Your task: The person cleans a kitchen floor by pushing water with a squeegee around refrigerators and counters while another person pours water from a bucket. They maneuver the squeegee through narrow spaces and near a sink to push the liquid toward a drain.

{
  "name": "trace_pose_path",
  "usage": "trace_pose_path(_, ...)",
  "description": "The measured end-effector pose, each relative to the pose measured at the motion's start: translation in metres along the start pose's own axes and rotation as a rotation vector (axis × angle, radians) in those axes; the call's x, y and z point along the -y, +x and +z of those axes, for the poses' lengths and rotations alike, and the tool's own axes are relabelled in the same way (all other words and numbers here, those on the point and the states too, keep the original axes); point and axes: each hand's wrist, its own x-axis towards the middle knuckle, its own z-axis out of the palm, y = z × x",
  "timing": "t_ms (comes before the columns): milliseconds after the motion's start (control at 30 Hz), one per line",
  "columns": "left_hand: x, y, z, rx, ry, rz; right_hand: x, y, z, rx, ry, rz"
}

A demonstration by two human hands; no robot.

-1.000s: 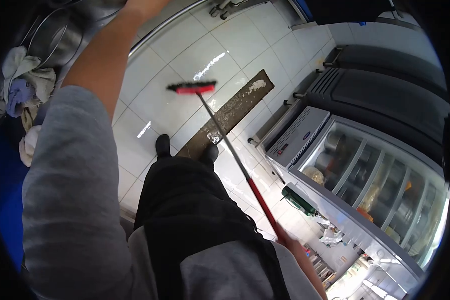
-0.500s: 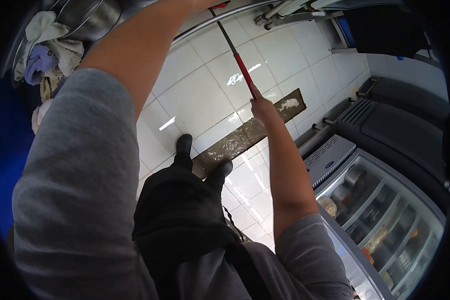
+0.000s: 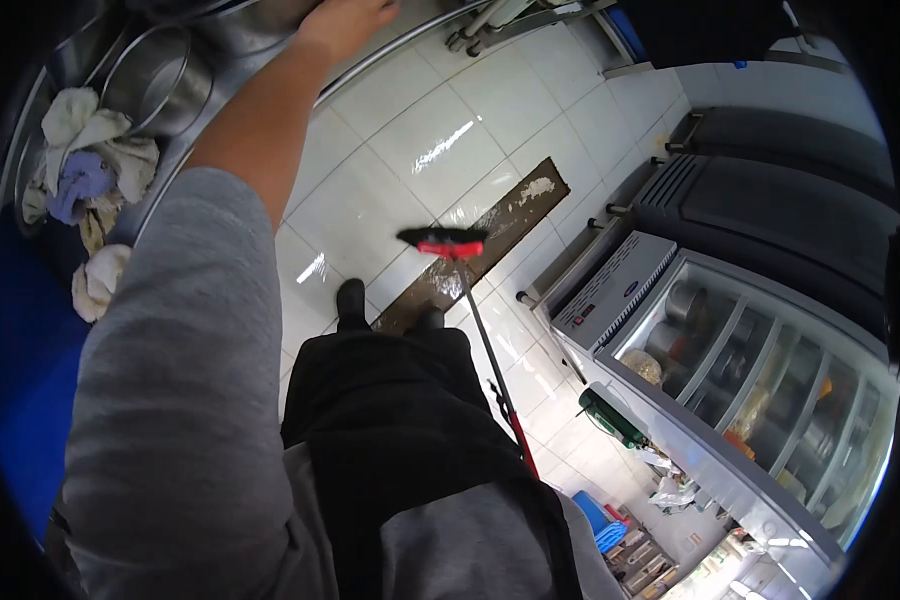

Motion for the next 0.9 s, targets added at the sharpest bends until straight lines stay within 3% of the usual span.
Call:
trace_pose_path(133, 0.001, 0.006, 0.011, 0.001, 0.144, -0.046, -0.012, -0.027, 0.021, -0.027, 0.191, -0.021)
trace_pose_path(267, 0.005, 0.011, 0.016, -0.013, 0.116, -0.012, -0.024, 0.004, 0.016, -0.135, 0.394, -0.097)
trace_pose_path(333, 0.006, 0.011, 0.012, -0.02, 0.085, -0.003, -0.05, 0.05, 0.012, -0.312, 0.579, -0.337)
trace_pose_path(367, 0.006, 0.011, 0.011, -0.02, 0.074, 0.002, -0.073, 0.09, 0.011, -0.463, 0.661, -0.617)
trace_pose_path(400, 0.007, 0.01, 0.009, -0.017, 0.061, 0.005, -0.077, 0.111, -0.023, -0.403, 0.723, -0.364)
trace_pose_path(467, 0.006, 0.011, 0.001, 0.032, 0.032, 0.012, -0.011, 0.047, -0.189, -0.368, 0.449, -0.116)
trace_pose_path(533, 0.008, 0.014, -0.003, 0.036, 0.029, -0.005, -0.033, 0.091, -0.263, -0.505, 0.215, -0.174)
trace_pose_path(733, 0.012, 0.019, -0.012, 0.061, -0.08, -0.015, 0.002, 0.097, -0.542, -0.588, -0.224, -0.068)
trace_pose_path(800, 0.004, 0.022, -0.015, 0.067, -0.113, -0.034, 0.024, 0.107, -0.618, -0.617, -0.41, 0.087)
trace_pose_path(900, -0.024, 0.072, -0.038, -0.153, -0.485, -0.277, 0.07, 0.104, -0.705, -0.742, -0.461, 0.124)
